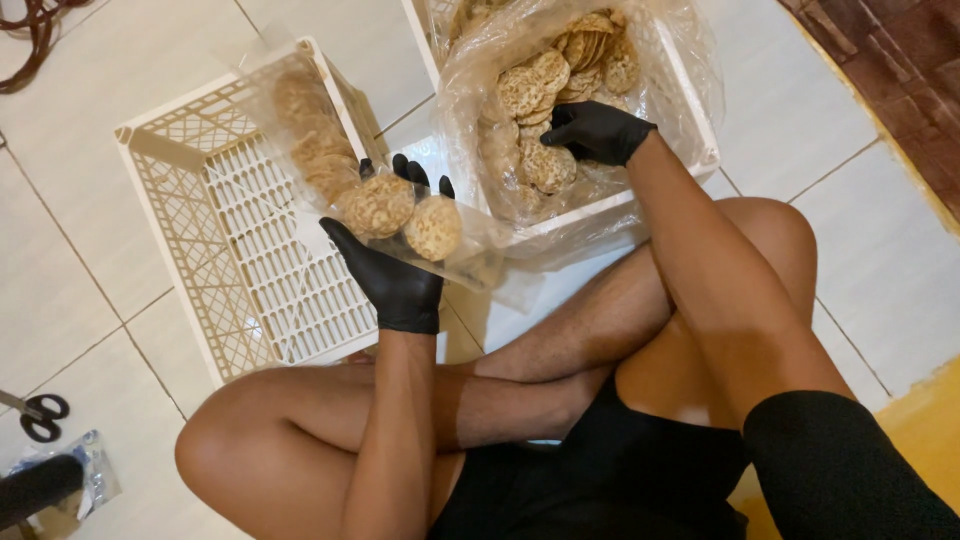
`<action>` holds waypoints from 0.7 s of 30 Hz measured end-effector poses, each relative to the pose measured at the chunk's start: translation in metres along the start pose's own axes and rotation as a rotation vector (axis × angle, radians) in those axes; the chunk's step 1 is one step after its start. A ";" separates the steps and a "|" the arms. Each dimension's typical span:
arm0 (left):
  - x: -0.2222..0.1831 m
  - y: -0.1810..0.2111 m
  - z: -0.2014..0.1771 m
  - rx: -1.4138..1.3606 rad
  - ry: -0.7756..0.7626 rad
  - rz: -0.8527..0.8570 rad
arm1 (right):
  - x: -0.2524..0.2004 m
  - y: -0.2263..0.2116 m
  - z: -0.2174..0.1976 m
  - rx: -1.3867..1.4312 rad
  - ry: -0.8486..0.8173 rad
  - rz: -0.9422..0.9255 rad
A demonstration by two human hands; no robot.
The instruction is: The person sits cross-legged on the floor and packs round, flat crisps from a white crate into a clear plastic bag. They place the crisps one by one into the bag, then fold the bag closed and place it into a second white crate.
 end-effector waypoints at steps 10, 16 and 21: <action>-0.003 0.002 0.008 -0.026 0.037 0.005 | -0.010 -0.008 -0.002 0.251 0.063 0.119; -0.005 0.003 0.014 -0.041 -0.039 -0.020 | -0.045 -0.030 -0.008 0.026 0.180 0.015; -0.005 0.002 0.012 -0.052 0.002 0.002 | -0.094 -0.075 0.016 0.092 0.227 0.000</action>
Point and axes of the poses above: each hand's wrist, its own x-axis towards the middle knuckle, its own z-axis out of the palm, y = z × x, the point moved 5 cm from there along x, towards the middle knuckle
